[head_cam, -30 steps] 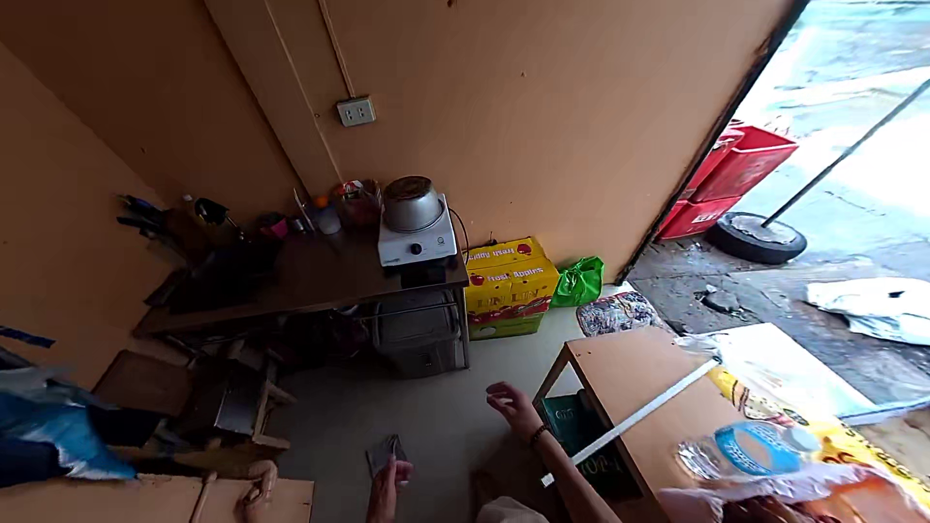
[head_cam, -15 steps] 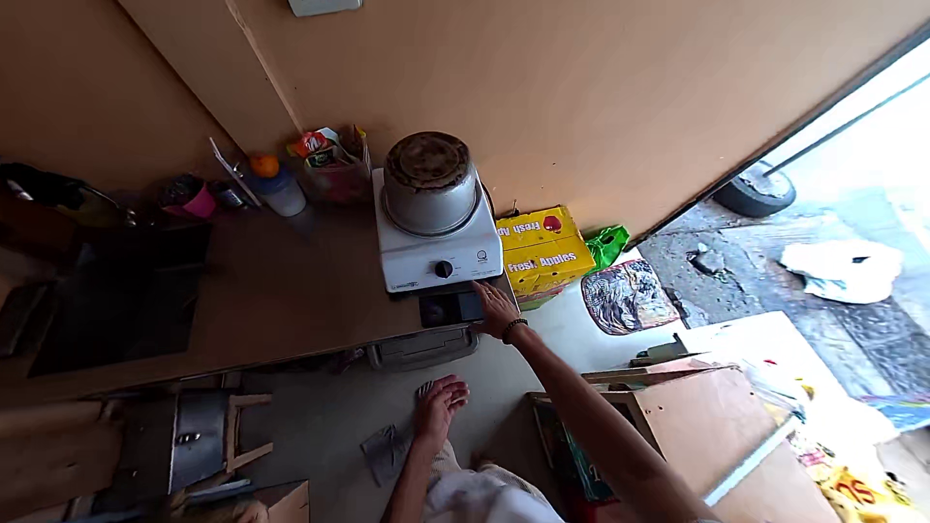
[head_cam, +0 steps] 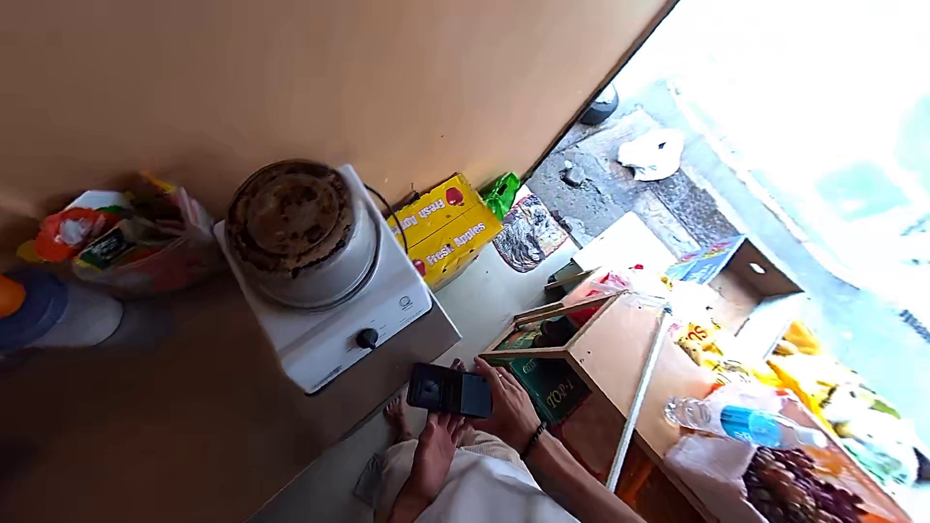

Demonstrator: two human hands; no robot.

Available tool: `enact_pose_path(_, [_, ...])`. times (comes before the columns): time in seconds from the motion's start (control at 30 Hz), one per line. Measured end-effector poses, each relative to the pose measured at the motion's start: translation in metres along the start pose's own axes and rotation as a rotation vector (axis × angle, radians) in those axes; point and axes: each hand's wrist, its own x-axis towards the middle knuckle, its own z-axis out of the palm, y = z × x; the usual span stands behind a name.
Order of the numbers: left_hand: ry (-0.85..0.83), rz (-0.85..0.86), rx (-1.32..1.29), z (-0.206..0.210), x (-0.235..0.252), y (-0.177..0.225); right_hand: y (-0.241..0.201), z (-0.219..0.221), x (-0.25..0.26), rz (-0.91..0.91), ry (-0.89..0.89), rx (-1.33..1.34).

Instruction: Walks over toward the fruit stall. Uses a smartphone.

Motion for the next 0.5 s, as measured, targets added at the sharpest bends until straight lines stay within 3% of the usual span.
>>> enact_pose_path(0.1, [-0.186,-0.051,0.140,0.048,0.040,0.005,0.007,-0.036,-0.027,0.170,0.380,0.027])
enact_pose_path(0.23, [-0.408,-0.170,0.121,0.134,0.119,0.005,0.017,-0.083,-0.003,0.388,0.688,-0.034])
enact_pose_path(0.33, [-0.494,-0.202,0.149,0.198,0.180,0.000,0.052,-0.138,0.015,0.342,0.763,0.057])
enact_pose_path(0.43, [-0.558,-0.248,0.268,0.264,0.230,0.011,0.091,-0.200,0.015,0.213,0.851,0.320])
enact_pose_path(0.5, [-0.642,-0.293,0.333,0.304,0.263,0.016,0.125,-0.238,0.014,0.173,1.055,0.409])
